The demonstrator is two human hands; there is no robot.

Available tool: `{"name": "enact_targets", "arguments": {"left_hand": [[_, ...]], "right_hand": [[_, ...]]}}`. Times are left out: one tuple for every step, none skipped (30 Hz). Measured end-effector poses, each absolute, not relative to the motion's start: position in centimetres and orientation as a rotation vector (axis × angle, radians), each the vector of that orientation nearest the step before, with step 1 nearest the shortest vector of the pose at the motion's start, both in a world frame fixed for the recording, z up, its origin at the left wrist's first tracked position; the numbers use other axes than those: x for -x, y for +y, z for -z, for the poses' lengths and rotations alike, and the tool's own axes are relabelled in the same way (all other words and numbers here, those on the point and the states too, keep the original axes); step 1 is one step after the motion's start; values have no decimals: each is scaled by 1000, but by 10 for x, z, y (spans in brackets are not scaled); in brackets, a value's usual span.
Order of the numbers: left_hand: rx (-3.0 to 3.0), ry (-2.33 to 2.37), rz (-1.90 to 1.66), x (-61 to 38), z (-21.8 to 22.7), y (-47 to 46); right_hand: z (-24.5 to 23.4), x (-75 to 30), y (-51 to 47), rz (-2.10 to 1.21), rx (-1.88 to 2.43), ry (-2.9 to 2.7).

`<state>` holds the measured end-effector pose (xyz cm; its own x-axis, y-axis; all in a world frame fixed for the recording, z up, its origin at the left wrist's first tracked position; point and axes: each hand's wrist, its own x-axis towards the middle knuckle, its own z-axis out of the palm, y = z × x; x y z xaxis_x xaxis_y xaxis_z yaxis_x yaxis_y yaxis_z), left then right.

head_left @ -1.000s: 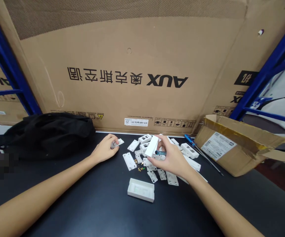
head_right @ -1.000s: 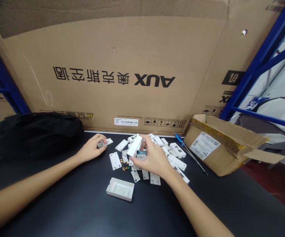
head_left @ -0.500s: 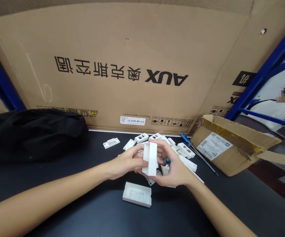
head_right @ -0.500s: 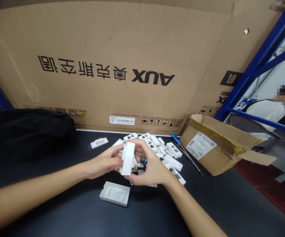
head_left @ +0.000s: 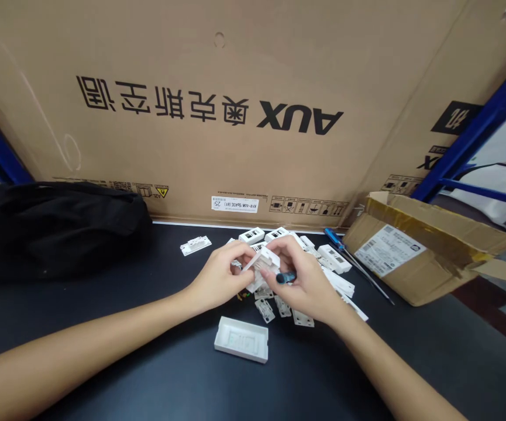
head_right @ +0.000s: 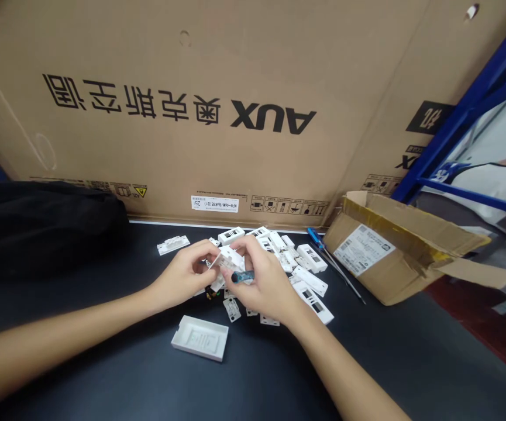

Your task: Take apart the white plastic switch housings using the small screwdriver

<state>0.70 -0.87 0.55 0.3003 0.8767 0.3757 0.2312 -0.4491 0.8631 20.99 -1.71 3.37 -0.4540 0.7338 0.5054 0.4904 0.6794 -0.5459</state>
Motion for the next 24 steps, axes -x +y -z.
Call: {"name": "enact_targets", "arguments": {"left_hand": [[-1911, 1019, -1212, -7, -5, -9], [-1956, 1038, -1269, -7, -5, -11], [-2005, 1049, -1330, -7, -5, -12], [-2044, 1047, -1386, -7, -5, -14], [-2066, 1032, -1427, -7, -4, -15], [-2076, 1007, -1450, -7, -4, -17], [-2077, 975, -1449, -7, -3, -18], [-2066, 933, -1432, -7, -2, -18], [-2048, 883, -1407, -6, -2, -18], [-2022, 821, -1379, -6, -1, -18], [-1984, 752, -1355, -5, 0, -18], [-1938, 682, -1336, -5, 1, -18], [-1891, 622, -1322, -5, 2, -17], [-1851, 589, -1315, -5, 2, -17], [-1825, 597, -1311, -5, 2, -18], [-1815, 650, -1312, -6, 2, -18], [-1822, 738, -1314, -6, 2, -19], [-1837, 847, -1315, -6, 1, -19], [-1855, 959, -1311, -6, 0, -20], [-1870, 1057, -1300, -6, 0, -20], [-1881, 1129, -1284, -5, -1, -19], [-1885, 1174, -1267, -5, -1, -19], [-1883, 1202, -1250, -5, -1, -18], [-1881, 1217, -1234, -5, -1, -18]], "right_hand": [[-32, -207, -17, -365, 963, -2120], [-30, -204, -18, -326, 976, -2107], [-29, -201, -18, -305, 980, -2103], [-27, -199, -19, -295, 979, -2101], [-26, -198, -20, -289, 974, -2102], [-25, -198, -20, -280, 969, -2102], [-25, -198, -20, -265, 965, -2095], [-25, -199, -20, -250, 963, -2080], [-25, -200, -19, -243, 967, -2059], [-25, -201, -18, -252, 978, -2035], [-26, -203, -18, -283, 994, -2013], [-27, -203, -17, -329, 1011, -1989], [-27, -204, -16, -385, 1024, -1968], [-28, -203, -16, -442, 1035, -1946], [-28, -203, -16, -493, 1041, -1926], [-29, -201, -17, -540, 1045, -1909], [-29, -199, -17, -579, 1055, -1900], [-30, -197, -18, -611, 1070, -1901], [-31, -195, -19, -632, 1090, -1910], [-32, -194, -20, -641, 1113, -1927], [-32, -193, -20, -640, 1134, -1949], [-33, -192, -21, -629, 1151, -1967], [-33, -191, -21, -613, 1162, -1982], [-33, -191, -21, -598, 1171, -1990]]}}
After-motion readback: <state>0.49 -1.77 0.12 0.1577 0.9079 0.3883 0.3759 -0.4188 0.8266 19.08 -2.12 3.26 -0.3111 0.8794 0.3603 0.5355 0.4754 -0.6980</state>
